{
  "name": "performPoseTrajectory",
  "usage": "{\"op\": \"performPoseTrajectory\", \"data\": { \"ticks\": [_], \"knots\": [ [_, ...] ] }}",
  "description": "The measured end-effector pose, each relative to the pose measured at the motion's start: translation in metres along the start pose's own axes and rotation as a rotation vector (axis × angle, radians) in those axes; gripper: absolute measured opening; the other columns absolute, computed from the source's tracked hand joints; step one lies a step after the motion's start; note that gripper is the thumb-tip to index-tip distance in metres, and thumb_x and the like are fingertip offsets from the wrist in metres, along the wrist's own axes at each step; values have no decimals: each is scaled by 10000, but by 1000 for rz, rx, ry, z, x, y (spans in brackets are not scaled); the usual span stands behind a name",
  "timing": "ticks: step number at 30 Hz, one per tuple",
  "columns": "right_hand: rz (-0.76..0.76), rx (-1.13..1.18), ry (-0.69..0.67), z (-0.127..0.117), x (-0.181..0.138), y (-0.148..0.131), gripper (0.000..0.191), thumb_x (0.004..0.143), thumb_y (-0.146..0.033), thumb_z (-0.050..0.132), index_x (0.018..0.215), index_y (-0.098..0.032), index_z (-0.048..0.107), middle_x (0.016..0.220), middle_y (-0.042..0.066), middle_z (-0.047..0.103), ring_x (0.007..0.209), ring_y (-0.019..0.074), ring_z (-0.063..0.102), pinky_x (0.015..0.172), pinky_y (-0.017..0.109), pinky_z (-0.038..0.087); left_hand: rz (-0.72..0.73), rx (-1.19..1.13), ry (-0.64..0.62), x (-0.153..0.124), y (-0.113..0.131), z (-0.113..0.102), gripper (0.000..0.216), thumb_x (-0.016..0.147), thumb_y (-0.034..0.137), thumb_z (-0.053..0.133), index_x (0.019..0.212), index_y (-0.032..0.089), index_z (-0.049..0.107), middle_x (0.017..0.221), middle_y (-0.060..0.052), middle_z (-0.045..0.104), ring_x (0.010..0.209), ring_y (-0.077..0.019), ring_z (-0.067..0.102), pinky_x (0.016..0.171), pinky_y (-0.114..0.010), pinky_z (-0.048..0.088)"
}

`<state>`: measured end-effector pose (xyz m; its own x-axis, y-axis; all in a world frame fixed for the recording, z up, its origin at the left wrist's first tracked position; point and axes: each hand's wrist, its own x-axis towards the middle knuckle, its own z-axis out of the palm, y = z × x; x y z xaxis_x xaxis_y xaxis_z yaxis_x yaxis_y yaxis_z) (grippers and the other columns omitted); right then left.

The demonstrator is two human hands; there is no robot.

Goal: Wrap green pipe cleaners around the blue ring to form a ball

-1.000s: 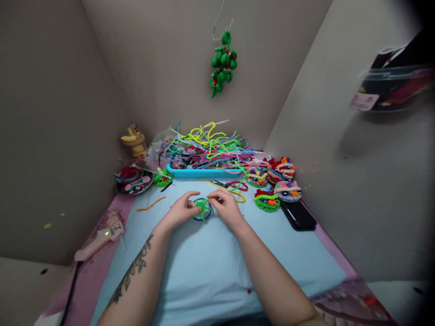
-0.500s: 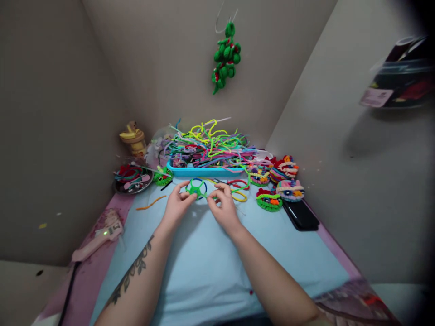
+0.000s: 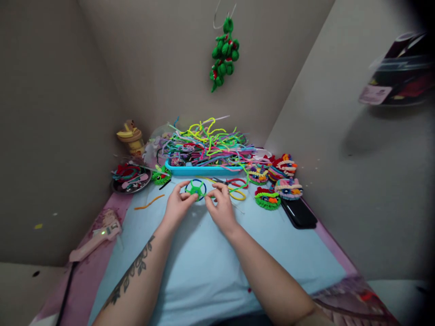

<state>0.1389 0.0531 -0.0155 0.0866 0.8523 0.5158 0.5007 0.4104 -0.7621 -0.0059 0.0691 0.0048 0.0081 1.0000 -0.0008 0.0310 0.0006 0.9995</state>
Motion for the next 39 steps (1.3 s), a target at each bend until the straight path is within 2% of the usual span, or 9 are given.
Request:
{"op": "performPoseTrajectory", "data": {
  "ticks": [6,18,27,39],
  "knots": [
    [-93,-84,32,-1,0,-1,85,768,-150,499,741,-196,565,1066,87,453,1042,207,474,924,385,397,-3,-1,9,-1,1,2,589,616,320,692,1135,165,459,495,86,477,436,-72,443,456,-176,310],
    [-269,-310,22,1,0,0,109,764,-113,487,728,-180,566,1061,110,486,1016,228,473,869,388,427,118,145,73,-2,-5,5,527,634,318,675,1110,173,503,536,55,538,482,-78,458,495,-184,345],
    [-260,-276,10,0,-1,-3,118,775,-138,498,727,-194,589,1004,98,519,959,220,489,818,381,448,3,-46,45,0,-4,4,571,620,336,697,1112,165,461,540,57,551,457,-74,464,470,-179,326],
    [-248,-356,13,4,-3,-4,127,758,-120,505,692,-197,582,970,90,537,926,221,487,785,362,450,73,41,86,-4,-8,11,523,614,316,689,1076,180,484,535,56,569,488,-87,493,505,-187,360]
  ]
}}
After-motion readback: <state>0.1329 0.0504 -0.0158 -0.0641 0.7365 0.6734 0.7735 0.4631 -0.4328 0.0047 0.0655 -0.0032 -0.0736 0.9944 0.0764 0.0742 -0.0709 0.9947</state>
